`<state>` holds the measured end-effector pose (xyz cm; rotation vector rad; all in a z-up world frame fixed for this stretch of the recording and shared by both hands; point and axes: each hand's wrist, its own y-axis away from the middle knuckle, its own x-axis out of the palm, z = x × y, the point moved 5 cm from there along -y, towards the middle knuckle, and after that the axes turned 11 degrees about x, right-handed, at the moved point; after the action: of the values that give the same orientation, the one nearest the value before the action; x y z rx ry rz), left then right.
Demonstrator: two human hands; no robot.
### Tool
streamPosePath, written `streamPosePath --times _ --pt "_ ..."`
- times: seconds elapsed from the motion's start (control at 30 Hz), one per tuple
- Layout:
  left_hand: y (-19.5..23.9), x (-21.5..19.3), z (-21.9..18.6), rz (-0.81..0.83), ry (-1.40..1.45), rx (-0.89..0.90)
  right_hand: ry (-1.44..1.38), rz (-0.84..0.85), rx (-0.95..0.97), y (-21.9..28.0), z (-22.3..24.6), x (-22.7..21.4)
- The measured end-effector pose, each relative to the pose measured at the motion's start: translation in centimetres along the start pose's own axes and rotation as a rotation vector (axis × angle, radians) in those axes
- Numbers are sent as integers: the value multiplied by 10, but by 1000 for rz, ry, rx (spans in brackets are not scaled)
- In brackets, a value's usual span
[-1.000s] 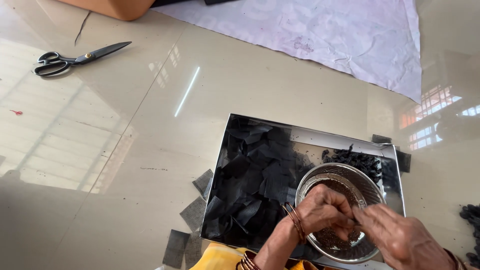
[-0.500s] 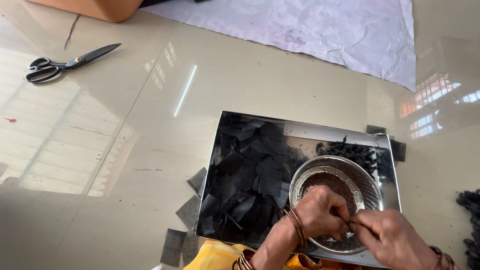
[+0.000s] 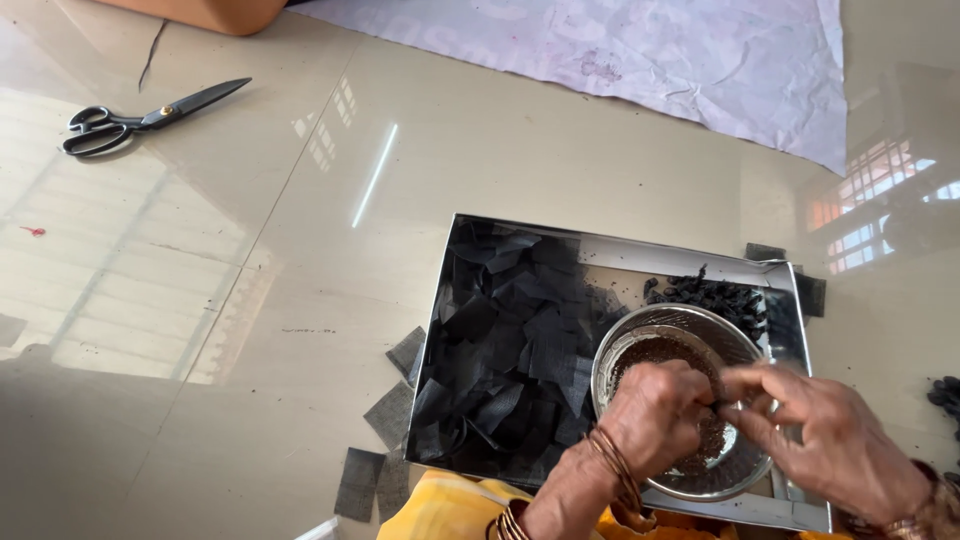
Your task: Rolling a brown filling substance into small black cloth scraps to create individual bundles.
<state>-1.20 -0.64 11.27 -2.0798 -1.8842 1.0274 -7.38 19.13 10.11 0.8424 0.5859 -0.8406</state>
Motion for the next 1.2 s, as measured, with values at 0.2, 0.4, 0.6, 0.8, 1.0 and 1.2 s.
streamPosePath --times 0.2,0.4,0.6,0.8,1.0,1.2 --pt "1 6 21 163 490 -278 792 -223 -612 32 18 16" --pt "13 21 40 213 847 -454 800 -167 -669 38 25 21" --pt "5 11 15 284 665 -335 322 37 -199 29 40 7" --pt "4 10 -4 117 233 14 -774 358 688 7 -25 19" --pt "-1 -8 -4 30 198 -28 -444 255 624 2 -28 24" --pt "5 21 45 126 713 -389 579 -290 -480 25 24 13"
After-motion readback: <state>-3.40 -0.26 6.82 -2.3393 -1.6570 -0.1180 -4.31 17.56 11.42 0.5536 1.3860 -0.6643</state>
